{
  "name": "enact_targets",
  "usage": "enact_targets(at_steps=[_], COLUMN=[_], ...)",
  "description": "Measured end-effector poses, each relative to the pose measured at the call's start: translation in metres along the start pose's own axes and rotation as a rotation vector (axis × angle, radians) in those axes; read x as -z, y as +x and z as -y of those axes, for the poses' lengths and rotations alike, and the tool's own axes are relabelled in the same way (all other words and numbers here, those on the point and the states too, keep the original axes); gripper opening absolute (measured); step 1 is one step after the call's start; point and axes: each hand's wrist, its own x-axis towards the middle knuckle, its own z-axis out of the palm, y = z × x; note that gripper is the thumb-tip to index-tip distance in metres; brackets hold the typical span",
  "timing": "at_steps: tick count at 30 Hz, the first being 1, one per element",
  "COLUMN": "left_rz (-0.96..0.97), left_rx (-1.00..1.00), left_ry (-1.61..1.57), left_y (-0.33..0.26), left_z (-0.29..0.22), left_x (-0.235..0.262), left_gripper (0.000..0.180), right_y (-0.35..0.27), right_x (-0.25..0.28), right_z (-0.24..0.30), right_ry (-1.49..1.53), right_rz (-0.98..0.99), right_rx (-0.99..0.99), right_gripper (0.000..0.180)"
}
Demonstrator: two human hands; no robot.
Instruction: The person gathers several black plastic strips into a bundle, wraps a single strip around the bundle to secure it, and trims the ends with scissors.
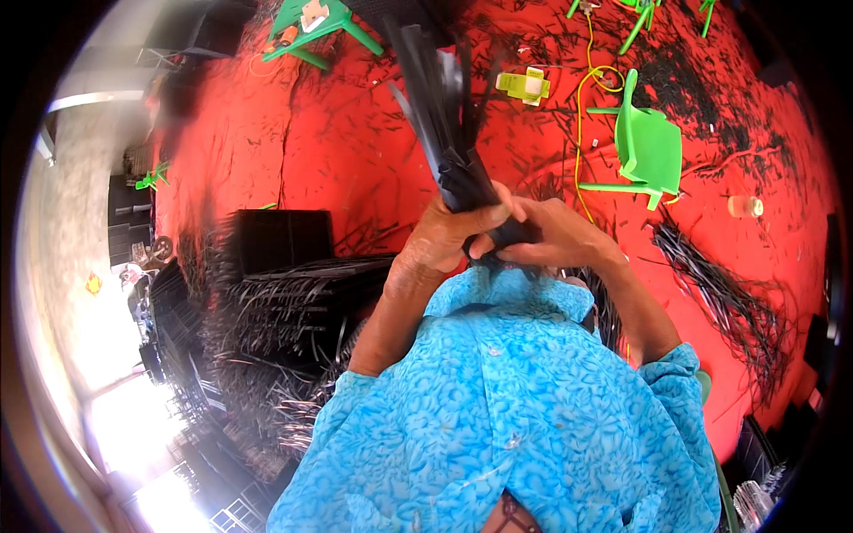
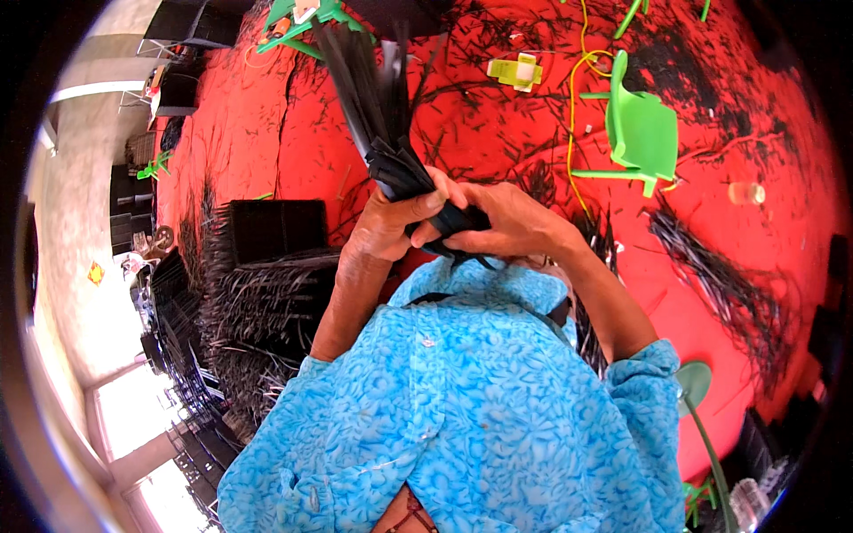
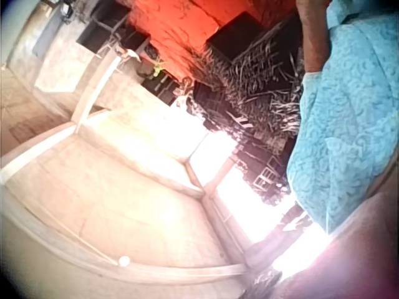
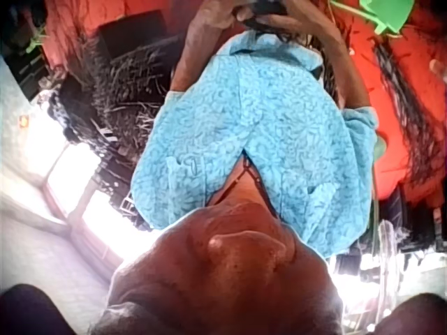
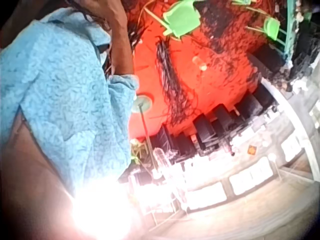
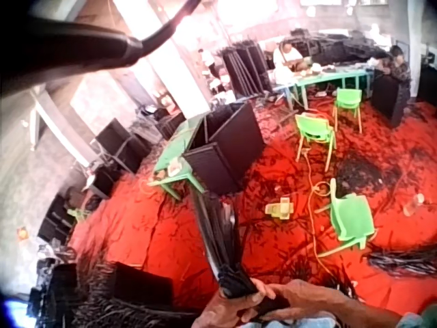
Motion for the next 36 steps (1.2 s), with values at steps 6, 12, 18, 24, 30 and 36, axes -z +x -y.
enact_targets(at_steps=[6,12,18,24,30,36], left_rz=[0.086,0.093,0.112,-0.004,-0.114,-0.23], left_rx=[-0.018,-0.007,-0.004,-0.086,-0.179,-0.3], left_ry=[0.069,0.04,0.054,-0.004,0.139,0.475], left_y=[-0.001,0.001,0.005,0.005,0.004,0.01], left_z=[-0.012,-0.023,-0.03,-0.016,0.008,0.021], left_x=[-0.009,-0.017,-0.017,-0.011,0.005,-0.012], left_gripper=[0.012,0.012,0.013,0.049,0.024,0.011], right_y=[-0.01,-0.019,-0.017,-0.016,-0.005,0.005], right_x=[-0.001,-0.006,-0.026,-0.035,-0.021,-0.017], right_z=[0.017,0.004,0.006,0.004,-0.005,0.001], right_ry=[0.52,0.951,0.958,0.82,0.896,0.811], right_rz=[0.131,0.239,0.268,-0.073,-0.369,-0.472], right_rx=[-0.11,-0.1,-0.037,0.08,0.115,0.131], right_gripper=[0.035,0.029,0.03,0.023,0.025,0.023])
